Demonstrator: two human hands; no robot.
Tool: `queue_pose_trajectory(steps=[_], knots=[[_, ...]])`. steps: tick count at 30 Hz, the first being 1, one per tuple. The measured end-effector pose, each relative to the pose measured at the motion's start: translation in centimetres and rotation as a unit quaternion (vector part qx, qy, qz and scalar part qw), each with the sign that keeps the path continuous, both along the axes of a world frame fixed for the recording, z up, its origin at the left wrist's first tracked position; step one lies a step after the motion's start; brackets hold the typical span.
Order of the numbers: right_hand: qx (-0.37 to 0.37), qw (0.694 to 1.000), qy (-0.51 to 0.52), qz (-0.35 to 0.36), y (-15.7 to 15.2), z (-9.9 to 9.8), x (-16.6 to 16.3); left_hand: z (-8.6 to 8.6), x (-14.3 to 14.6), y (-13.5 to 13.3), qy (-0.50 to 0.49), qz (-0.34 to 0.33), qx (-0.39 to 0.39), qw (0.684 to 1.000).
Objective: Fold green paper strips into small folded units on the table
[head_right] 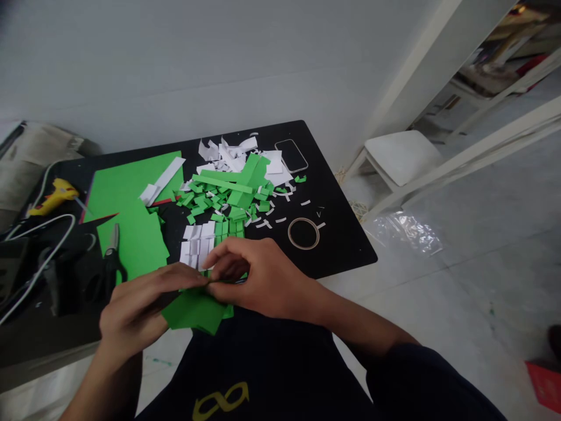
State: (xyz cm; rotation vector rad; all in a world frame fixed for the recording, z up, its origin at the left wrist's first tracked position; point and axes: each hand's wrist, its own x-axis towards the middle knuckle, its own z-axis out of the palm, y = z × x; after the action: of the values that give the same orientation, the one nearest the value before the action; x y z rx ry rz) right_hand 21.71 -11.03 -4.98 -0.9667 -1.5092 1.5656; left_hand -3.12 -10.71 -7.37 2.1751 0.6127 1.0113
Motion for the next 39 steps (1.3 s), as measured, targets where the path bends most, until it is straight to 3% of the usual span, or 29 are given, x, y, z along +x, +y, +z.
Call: queue_pose_trajectory(steps=[4,21,26,33,39], knots=[[-0.006,1.000,-0.009,0.020,0.36,0.32,0.25,0.08,0.01,0.00,0.015,-0.002,-0.004,1.000],[-0.072,0.995,0.056,-0.028,0.22,0.05,-0.13,-0.27,0.02,0.24,0.006,0.024,0.008,1.000],[-0.062,0.996,0.051,-0.039,0.11,-0.12,-0.09,-0.56,0.01,0.21,0.008,0.046,0.016,0.999],[-0.046,0.997,0.038,-0.040,0.15,-0.22,-0.06,-0.28,0.25,0.41,0.000,0.028,0.003,1.000],[-0.018,1.000,-0.008,-0.007,0.48,-0.01,0.28,-0.12,0.49,0.52,0.030,0.081,-0.004,0.996]])
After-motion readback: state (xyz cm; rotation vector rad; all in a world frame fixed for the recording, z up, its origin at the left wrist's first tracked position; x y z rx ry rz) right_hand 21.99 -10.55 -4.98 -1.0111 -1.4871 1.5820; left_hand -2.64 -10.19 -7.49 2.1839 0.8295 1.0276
